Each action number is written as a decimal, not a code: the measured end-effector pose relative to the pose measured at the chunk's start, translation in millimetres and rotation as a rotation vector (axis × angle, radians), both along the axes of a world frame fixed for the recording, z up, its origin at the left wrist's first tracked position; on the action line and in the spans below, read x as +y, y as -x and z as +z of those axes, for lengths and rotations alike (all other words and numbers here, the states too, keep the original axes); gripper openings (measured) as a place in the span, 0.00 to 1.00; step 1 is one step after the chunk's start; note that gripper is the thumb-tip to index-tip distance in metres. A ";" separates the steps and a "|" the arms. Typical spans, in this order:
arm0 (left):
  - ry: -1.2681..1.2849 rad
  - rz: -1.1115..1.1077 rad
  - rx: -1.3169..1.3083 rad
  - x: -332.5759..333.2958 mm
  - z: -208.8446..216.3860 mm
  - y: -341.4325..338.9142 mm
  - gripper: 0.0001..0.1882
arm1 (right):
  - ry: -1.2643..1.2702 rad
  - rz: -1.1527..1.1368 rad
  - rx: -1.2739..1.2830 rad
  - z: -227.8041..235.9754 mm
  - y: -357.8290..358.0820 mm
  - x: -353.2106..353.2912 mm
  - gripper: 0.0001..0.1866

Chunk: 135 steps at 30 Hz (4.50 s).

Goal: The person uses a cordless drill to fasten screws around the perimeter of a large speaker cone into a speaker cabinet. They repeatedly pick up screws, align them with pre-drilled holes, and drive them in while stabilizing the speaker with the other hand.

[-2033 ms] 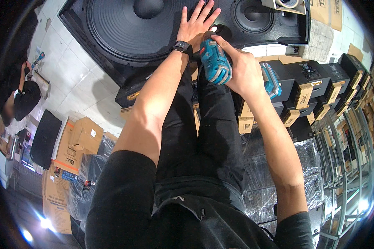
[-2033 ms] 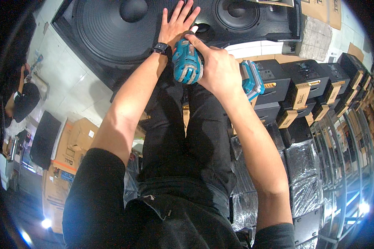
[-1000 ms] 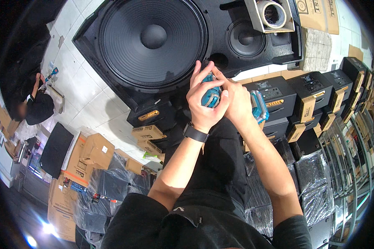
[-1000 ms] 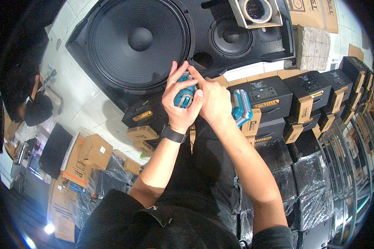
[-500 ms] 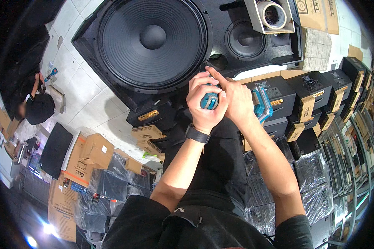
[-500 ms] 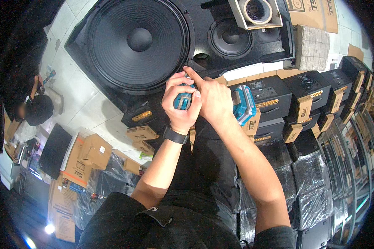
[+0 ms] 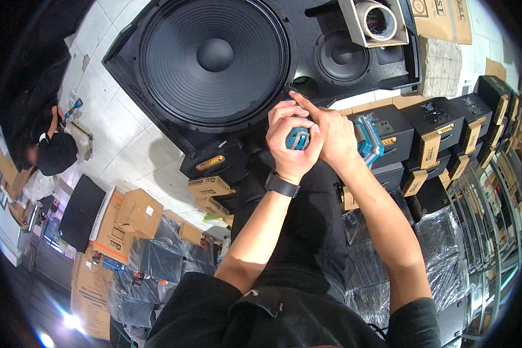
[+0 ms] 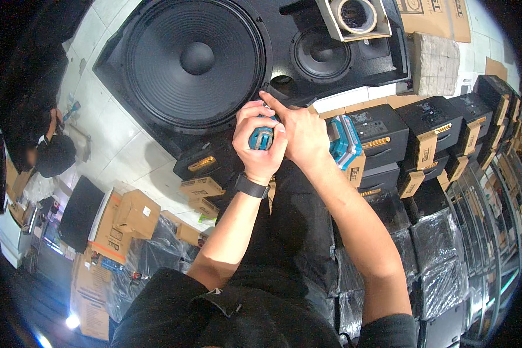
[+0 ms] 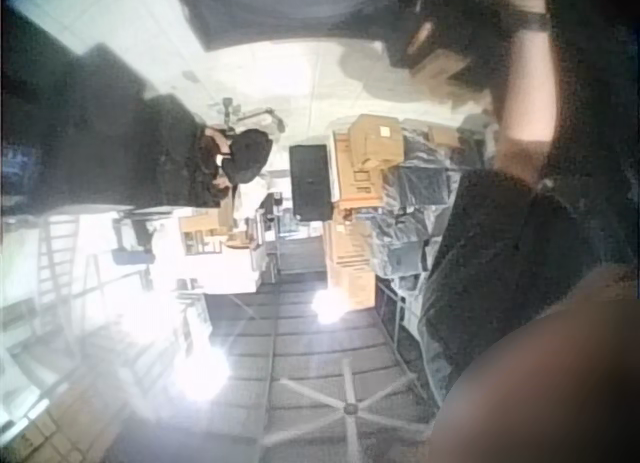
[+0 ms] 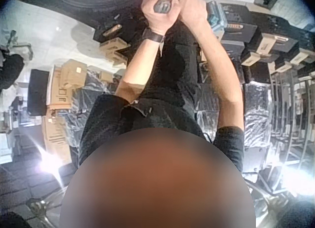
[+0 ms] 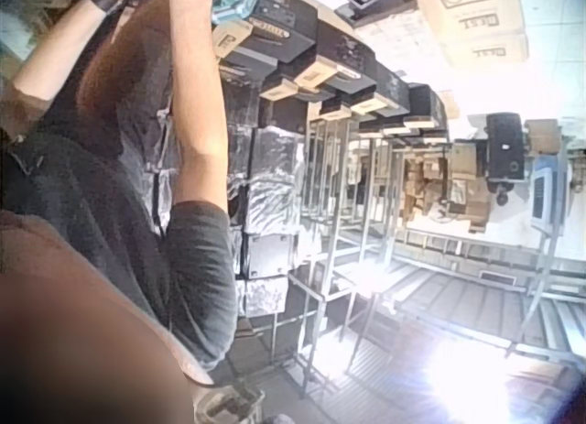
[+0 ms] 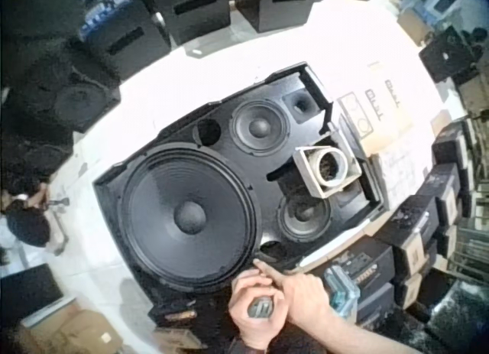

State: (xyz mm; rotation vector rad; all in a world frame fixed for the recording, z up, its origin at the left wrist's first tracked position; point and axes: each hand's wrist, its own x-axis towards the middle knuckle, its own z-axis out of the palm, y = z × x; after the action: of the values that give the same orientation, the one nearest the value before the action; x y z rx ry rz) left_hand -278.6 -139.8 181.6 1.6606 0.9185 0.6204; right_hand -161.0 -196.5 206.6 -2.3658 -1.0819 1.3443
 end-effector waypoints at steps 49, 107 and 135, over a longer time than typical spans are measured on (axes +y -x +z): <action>-0.028 -0.022 -0.002 -12.3 24.0 11.7 0.11 | -0.202 -0.057 0.063 10.5 9.6 -28.3 0.46; 1.763 0.173 -0.597 50.1 42.4 198.3 0.13 | -0.515 -0.260 0.227 140.6 127.1 -116.5 0.45; 1.775 0.246 -0.066 21.7 -78.1 218.5 0.14 | -0.300 -0.095 0.090 76.8 184.0 -71.5 0.43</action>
State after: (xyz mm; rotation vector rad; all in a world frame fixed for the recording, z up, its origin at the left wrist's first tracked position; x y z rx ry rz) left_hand -497.2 -118.1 103.5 -0.0659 1.0545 -0.1215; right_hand -345.0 -268.0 283.4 -2.0922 -1.0487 1.1542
